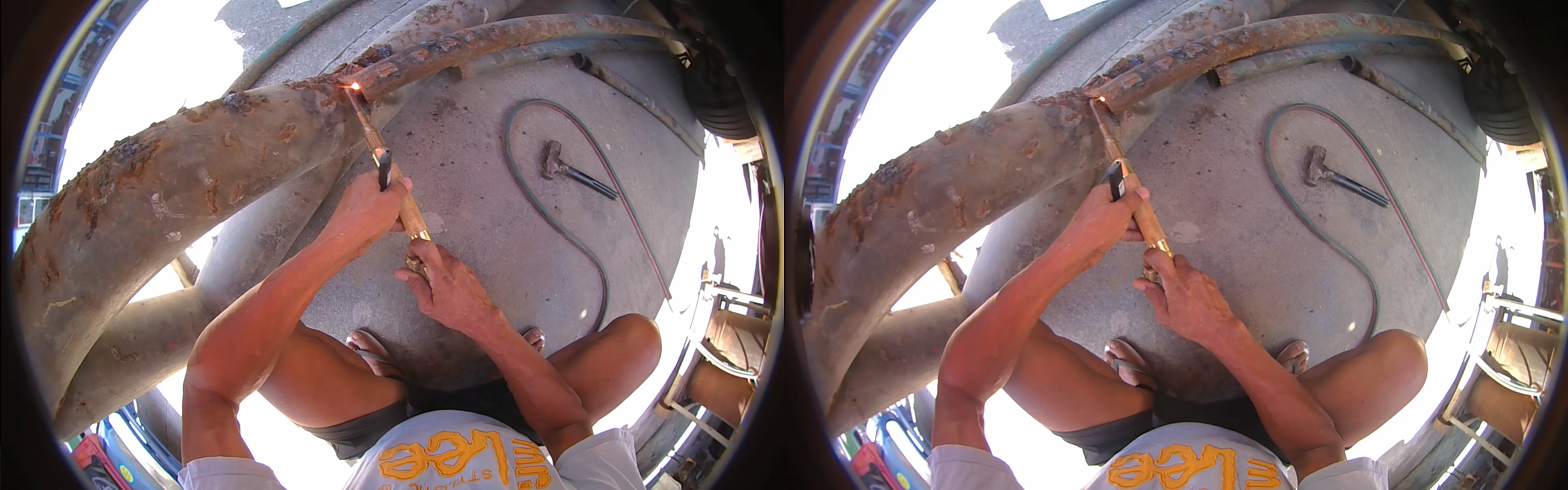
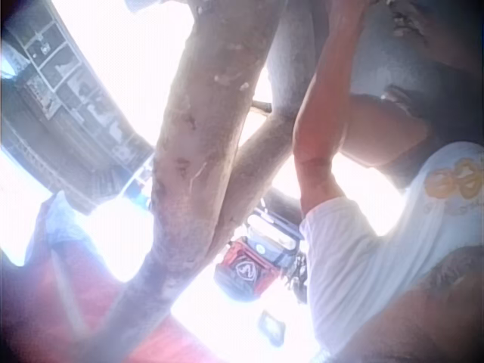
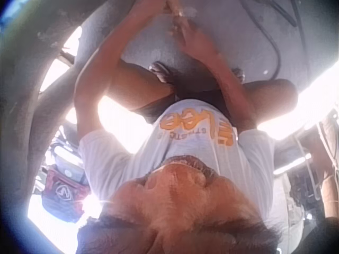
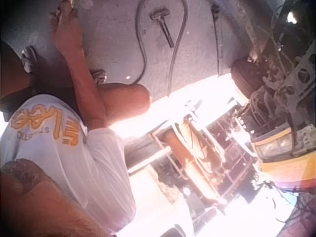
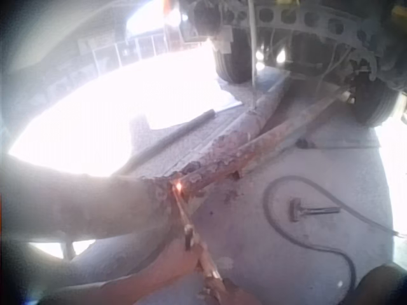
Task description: The person sits under a vehicle and uses a blowtorch to heat and cut a rusty metal pipe. They hold the torch steadily against the pipe, creating sparks as the metal is severed.
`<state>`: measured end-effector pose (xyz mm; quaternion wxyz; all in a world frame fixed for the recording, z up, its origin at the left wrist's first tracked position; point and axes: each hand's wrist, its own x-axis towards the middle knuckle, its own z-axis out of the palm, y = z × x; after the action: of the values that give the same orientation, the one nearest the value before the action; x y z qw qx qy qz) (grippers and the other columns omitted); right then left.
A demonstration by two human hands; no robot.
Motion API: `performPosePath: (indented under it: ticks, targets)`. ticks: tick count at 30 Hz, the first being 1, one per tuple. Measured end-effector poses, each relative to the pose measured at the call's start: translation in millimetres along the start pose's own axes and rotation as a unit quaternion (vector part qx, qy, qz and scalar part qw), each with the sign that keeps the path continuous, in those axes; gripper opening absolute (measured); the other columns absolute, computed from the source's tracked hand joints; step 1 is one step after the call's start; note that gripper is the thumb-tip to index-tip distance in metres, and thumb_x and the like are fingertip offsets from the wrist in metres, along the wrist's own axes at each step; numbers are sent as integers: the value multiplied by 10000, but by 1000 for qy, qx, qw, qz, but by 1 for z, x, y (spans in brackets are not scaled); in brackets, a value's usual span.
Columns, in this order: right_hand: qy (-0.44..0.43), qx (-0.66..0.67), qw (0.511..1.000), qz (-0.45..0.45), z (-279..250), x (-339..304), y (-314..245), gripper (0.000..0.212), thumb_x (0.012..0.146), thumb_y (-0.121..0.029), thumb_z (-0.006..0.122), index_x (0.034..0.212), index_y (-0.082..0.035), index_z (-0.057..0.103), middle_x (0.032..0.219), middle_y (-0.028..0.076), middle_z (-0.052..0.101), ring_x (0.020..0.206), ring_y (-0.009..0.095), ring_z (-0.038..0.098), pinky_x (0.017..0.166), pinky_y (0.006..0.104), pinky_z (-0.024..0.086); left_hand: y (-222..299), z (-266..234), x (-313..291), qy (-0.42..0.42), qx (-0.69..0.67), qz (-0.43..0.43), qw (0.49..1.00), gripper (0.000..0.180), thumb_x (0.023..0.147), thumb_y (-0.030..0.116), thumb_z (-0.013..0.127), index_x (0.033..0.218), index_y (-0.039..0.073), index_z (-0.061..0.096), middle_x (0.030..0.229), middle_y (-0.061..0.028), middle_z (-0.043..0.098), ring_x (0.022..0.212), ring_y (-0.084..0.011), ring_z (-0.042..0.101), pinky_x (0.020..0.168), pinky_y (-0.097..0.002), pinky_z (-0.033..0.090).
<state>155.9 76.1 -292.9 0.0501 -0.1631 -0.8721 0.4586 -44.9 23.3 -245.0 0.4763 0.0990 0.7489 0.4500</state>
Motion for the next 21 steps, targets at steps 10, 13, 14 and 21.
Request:
performPosePath:
  ticks: [10,13,14,21]
  targets:
    - [23,48,998,-17,12,1,13,405,1052,-244,718,1322,-74,468,1022,260,711,905,521,723,757,564,576,-15,-2,14,-4,92,31,995,338,1094,294,660,1136,-41,664,1038,-150,718,962,-265,770,819,-427,650]
    - [43,54,997,-31,18,2,16,424,1044,-229,736,1319,-61,461,994,256,713,872,520,718,743,553,569,-13,-2,11,22,144,44,988,336,1065,312,670,1104,-20,702,991,-195,746,941,-360,766,807,-496,596]
    - [48,57,997,-29,21,2,16,430,1041,-225,742,1318,-57,459,985,255,715,860,519,717,740,549,568,-13,-1,10,32,155,38,987,342,1048,322,674,1084,-14,725,948,-221,764,922,-410,765,797,-533,567]
    - [40,56,997,17,32,-4,22,447,1050,-260,746,1326,-57,459,952,205,728,767,415,729,713,491,577,-7,-6,4,13,180,47,982,360,1022,263,698,1080,-92,710,1021,-288,763,981,-444,772,833,-510,602]
